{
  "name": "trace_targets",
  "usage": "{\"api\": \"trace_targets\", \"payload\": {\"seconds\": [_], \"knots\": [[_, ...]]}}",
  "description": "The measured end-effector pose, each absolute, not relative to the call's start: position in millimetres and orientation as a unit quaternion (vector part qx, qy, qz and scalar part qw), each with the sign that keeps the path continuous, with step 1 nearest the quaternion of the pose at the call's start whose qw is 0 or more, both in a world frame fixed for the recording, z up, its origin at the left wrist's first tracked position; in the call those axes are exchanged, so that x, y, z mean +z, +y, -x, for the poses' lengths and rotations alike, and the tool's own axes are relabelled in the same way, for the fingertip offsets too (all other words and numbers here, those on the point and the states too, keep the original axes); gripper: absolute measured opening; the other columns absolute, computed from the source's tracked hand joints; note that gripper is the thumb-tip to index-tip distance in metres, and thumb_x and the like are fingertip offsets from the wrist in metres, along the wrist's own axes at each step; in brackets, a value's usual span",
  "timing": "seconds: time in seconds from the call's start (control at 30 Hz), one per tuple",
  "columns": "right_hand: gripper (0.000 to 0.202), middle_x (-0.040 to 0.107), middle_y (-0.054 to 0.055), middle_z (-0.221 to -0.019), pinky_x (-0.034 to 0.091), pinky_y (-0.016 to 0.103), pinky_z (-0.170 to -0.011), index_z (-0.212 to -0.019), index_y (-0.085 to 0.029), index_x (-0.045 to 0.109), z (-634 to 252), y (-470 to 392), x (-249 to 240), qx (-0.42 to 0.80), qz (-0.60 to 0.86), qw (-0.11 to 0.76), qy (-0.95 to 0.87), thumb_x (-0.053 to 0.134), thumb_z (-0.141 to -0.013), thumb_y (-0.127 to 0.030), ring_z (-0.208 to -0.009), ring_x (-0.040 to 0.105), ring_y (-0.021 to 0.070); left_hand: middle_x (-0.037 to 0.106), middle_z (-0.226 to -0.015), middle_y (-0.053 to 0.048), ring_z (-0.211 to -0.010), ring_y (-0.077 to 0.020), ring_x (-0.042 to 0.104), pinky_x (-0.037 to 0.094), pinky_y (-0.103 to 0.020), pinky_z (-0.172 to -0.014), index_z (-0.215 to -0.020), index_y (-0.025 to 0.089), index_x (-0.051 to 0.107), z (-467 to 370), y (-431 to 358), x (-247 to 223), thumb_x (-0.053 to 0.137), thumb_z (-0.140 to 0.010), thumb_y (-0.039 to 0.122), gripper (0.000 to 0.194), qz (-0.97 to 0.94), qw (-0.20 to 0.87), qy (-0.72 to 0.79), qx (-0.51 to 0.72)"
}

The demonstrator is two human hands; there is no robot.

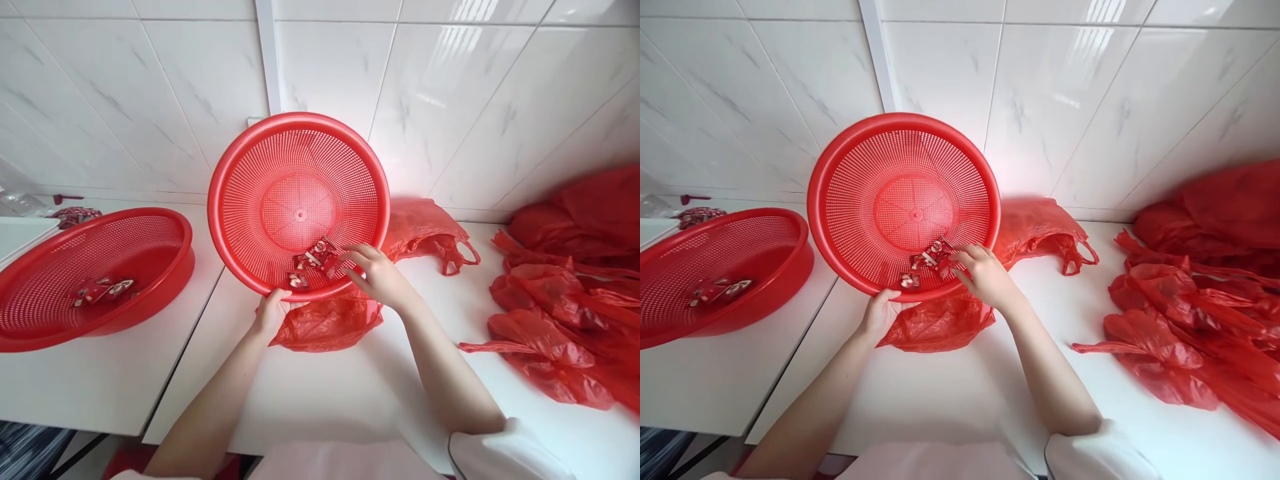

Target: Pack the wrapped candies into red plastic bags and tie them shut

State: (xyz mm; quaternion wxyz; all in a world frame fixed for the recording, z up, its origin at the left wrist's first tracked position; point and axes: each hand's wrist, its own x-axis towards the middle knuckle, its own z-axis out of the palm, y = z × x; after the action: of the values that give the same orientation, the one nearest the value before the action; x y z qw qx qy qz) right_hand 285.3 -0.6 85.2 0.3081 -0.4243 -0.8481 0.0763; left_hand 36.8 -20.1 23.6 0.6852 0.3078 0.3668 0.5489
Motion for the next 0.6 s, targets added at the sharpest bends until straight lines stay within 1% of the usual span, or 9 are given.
{"api": "trace_targets", "payload": {"seconds": [0.07,0.13,0.27,0.33,0.4,0.47,0.5,0.53,0.6], "knots": [[0.028,0.061,0.011,-0.124,0.043,0.051,-0.101,-0.118,-0.023,0.061,-283,1,81,0.081,0.424,0.293,-0.853,0.046,-0.095,-0.029,-0.113,0.057,0.0273,0.072,-0.097,-0.007,-0.099,-0.0290,0.066,0.052,-0.051,-0.091,-0.087,0.013,0.069,-39,-22,23,0.060,-0.071,0.015,0.019,-0.306,0.686,0.373,0.544],[0.035,0.059,0.011,-0.128,0.038,0.055,-0.105,-0.126,-0.023,0.056,-280,2,75,0.089,0.424,0.262,-0.862,0.047,-0.094,-0.036,-0.116,0.056,0.0280,0.072,-0.094,-0.007,-0.099,-0.0291,0.066,0.052,-0.051,-0.092,-0.086,0.012,0.069,-41,-23,24,0.060,-0.071,0.015,0.018,-0.307,0.689,0.376,0.538],[0.081,0.044,0.016,-0.146,0.016,0.065,-0.113,-0.147,-0.020,0.032,-275,3,62,0.104,0.415,0.195,-0.883,0.058,-0.082,-0.059,-0.135,0.039,0.0342,0.072,-0.094,-0.008,-0.102,-0.0297,0.065,0.052,-0.050,-0.091,-0.085,0.013,0.068,-44,-25,25,0.060,-0.071,0.015,0.017,-0.307,0.696,0.374,0.530],[0.091,0.044,0.017,-0.146,0.013,0.066,-0.113,-0.149,-0.019,0.030,-272,3,60,0.109,0.404,0.178,-0.890,0.065,-0.075,-0.060,-0.135,0.038,0.0363,0.072,-0.094,-0.007,-0.100,-0.0296,0.066,0.053,-0.050,-0.090,-0.083,0.013,0.068,-43,-24,26,0.060,-0.070,0.015,0.015,-0.303,0.690,0.379,0.536],[0.077,0.051,0.014,-0.140,0.026,0.061,-0.110,-0.143,-0.021,0.042,-270,2,62,0.122,0.394,0.181,-0.893,0.069,-0.076,-0.048,-0.128,0.046,0.0342,0.072,-0.094,-0.007,-0.098,-0.0289,0.066,0.053,-0.050,-0.089,-0.084,0.013,0.068,-40,-22,27,0.060,-0.069,0.014,0.016,-0.299,0.680,0.385,0.548],[0.049,0.061,0.010,-0.127,0.043,0.049,-0.099,-0.131,-0.025,0.056,-269,0,67,0.157,0.391,0.212,-0.882,0.063,-0.083,-0.033,-0.115,0.057,0.0284,0.071,-0.096,-0.007,-0.097,-0.0283,0.066,0.053,-0.050,-0.089,-0.088,0.012,0.068,-36,-19,28,0.060,-0.070,0.014,0.020,-0.296,0.676,0.385,0.555],[0.040,0.065,0.008,-0.118,0.048,0.044,-0.092,-0.126,-0.025,0.061,-268,-2,70,0.185,0.397,0.241,-0.866,0.059,-0.086,-0.029,-0.106,0.061,0.0254,0.071,-0.098,-0.007,-0.098,-0.0283,0.066,0.053,-0.050,-0.089,-0.091,0.012,0.068,-34,-18,28,0.059,-0.070,0.014,0.023,-0.296,0.676,0.382,0.557],[0.035,0.068,0.007,-0.110,0.050,0.041,-0.087,-0.122,-0.026,0.063,-267,-3,72,0.222,0.408,0.275,-0.842,0.057,-0.088,-0.028,-0.099,0.063,0.0233,0.071,-0.098,-0.008,-0.099,-0.0284,0.066,0.053,-0.050,-0.089,-0.094,0.012,0.067,-32,-17,28,0.059,-0.070,0.014,0.025,-0.296,0.676,0.380,0.558],[0.035,0.071,0.006,-0.101,0.053,0.039,-0.083,-0.121,-0.025,0.064,-264,-5,74,0.332,0.422,0.357,-0.764,0.057,-0.089,-0.034,-0.090,0.065,0.0217,0.071,-0.098,-0.008,-0.101,-0.0289,0.065,0.053,-0.050,-0.089,-0.094,0.011,0.067,-30,-14,28,0.058,-0.069,0.014,0.026,-0.296,0.673,0.381,0.560]]}}
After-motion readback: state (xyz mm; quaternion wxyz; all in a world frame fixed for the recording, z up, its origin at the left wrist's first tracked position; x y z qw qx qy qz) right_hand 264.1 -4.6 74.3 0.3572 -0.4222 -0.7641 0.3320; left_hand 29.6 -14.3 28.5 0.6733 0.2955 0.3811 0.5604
